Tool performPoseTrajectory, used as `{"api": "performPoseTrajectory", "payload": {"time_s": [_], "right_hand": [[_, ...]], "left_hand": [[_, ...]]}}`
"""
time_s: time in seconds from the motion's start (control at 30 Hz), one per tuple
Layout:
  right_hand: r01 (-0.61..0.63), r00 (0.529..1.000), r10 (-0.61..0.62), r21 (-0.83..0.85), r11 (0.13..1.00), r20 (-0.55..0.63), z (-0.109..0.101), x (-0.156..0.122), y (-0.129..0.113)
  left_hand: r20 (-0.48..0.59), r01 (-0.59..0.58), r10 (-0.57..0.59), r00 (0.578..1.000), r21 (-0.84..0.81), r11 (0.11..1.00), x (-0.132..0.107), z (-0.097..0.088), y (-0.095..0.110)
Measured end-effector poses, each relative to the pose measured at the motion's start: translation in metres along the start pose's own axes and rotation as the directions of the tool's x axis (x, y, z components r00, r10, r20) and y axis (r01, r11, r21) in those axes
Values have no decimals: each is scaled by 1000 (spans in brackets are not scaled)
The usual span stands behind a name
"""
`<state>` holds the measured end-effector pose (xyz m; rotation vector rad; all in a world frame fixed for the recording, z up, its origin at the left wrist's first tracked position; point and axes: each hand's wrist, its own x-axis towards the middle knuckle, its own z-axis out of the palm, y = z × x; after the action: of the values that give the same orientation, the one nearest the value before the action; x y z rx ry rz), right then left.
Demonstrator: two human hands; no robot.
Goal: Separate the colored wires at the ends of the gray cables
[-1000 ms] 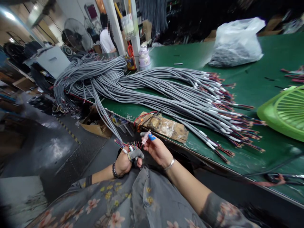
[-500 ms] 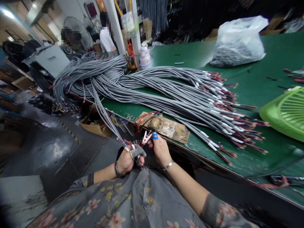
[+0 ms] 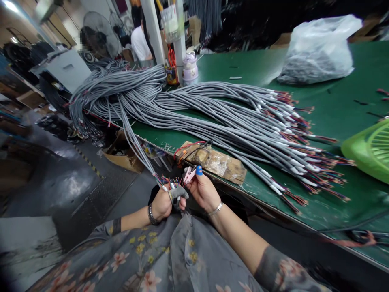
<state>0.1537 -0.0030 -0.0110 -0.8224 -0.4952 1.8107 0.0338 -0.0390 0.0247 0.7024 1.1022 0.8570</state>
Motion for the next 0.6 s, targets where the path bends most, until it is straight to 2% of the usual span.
{"api": "performPoseTrajectory", "payload": {"time_s": [0.27,0.47,0.6], "right_hand": [[-90,995,94,85,992,-44,5,-6,-6],[-167,986,166,75,983,23,4,-10,-10],[-137,989,134,52,989,54,3,-12,-12]], "left_hand": [[26,-4,4,1000,5,1000,0,-4,-6],[80,-71,71,994,-6,997,-6,-9,-9],[76,-79,78,994,5,997,-8,-10,-11]]}}
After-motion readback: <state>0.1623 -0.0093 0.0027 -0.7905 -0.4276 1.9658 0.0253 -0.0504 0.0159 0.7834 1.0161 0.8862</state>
